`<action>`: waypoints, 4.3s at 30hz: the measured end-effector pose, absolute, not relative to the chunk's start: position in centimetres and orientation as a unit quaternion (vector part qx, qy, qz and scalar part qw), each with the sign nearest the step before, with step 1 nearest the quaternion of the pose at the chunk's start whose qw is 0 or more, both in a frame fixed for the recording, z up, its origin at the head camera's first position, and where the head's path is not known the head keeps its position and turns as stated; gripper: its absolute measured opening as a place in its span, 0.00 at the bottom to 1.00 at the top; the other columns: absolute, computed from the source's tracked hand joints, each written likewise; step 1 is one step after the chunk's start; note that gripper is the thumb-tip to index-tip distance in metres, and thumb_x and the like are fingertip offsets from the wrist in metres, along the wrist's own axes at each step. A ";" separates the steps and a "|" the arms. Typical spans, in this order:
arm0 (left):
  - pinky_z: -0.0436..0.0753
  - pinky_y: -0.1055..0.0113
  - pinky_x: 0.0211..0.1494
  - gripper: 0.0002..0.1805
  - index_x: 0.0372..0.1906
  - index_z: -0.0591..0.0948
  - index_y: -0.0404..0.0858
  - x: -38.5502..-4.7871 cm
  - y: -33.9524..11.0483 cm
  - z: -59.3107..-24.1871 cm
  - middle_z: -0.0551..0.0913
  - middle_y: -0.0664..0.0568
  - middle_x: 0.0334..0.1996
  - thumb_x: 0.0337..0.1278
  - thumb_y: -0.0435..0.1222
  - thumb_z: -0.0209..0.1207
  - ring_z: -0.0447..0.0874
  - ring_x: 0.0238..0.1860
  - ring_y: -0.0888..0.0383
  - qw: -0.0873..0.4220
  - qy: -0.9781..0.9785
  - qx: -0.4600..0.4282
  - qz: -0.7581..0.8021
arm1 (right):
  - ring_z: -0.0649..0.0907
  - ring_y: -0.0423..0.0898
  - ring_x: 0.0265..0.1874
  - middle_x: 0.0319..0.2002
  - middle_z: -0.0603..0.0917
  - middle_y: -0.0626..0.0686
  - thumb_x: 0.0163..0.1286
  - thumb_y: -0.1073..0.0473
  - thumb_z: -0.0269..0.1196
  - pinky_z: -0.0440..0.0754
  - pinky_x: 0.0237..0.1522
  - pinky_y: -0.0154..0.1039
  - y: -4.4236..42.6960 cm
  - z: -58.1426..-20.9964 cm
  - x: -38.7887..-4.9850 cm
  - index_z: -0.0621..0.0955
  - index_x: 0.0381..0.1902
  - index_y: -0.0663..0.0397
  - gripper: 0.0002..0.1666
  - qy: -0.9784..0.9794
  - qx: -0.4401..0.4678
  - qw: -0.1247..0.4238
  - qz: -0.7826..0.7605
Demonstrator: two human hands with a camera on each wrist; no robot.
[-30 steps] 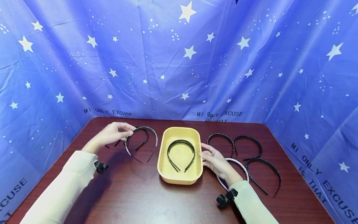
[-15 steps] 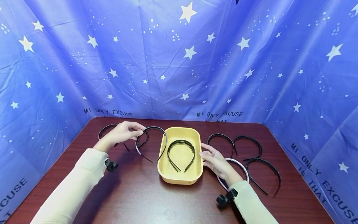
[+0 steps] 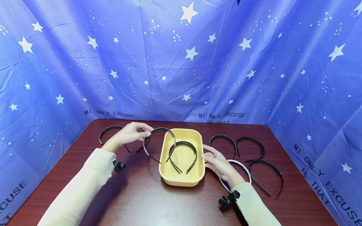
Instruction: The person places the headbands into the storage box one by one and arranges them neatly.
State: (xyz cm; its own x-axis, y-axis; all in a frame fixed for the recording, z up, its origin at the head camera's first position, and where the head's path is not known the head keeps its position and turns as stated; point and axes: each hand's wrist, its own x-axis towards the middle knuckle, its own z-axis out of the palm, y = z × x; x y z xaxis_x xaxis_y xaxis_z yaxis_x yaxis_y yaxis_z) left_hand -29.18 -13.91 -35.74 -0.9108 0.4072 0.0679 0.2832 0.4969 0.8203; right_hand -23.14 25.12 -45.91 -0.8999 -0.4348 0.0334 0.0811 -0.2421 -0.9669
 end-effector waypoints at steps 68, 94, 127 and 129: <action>0.80 0.70 0.41 0.08 0.41 0.90 0.41 -32.3 -3.7 -39.7 0.89 0.58 0.32 0.57 0.32 0.64 0.84 0.34 0.64 0.027 0.909 0.246 0.335 | 0.84 0.42 0.39 0.45 0.84 0.52 0.78 0.70 0.49 0.84 0.40 0.35 25.0 -46.1 -23.0 0.45 0.76 0.73 0.37 0.582 -0.143 0.167 -0.783; 0.82 0.67 0.50 0.09 0.44 0.89 0.43 -32.7 -2.0 -39.6 0.88 0.56 0.38 0.61 0.33 0.63 0.85 0.44 0.58 0.043 0.949 0.228 0.215 | 0.84 0.42 0.40 0.45 0.83 0.52 0.78 0.69 0.51 0.84 0.41 0.35 24.9 -46.0 -22.9 0.45 0.76 0.72 0.38 0.586 -0.138 0.165 -0.781; 0.81 0.65 0.52 0.09 0.43 0.90 0.43 -32.2 -1.9 -39.7 0.88 0.56 0.37 0.59 0.33 0.65 0.85 0.44 0.57 0.027 0.956 0.221 0.192 | 0.84 0.41 0.40 0.44 0.83 0.51 0.77 0.69 0.51 0.84 0.40 0.34 24.9 -45.9 -22.8 0.46 0.76 0.73 0.38 0.587 -0.135 0.162 -0.782; 0.81 0.65 0.52 0.08 0.43 0.90 0.43 -32.2 -1.9 -39.7 0.88 0.56 0.37 0.59 0.34 0.67 0.85 0.44 0.57 0.028 0.956 0.220 0.192 | 0.84 0.41 0.40 0.44 0.83 0.51 0.77 0.69 0.51 0.84 0.40 0.34 24.9 -45.9 -22.8 0.46 0.76 0.73 0.38 0.587 -0.136 0.162 -0.781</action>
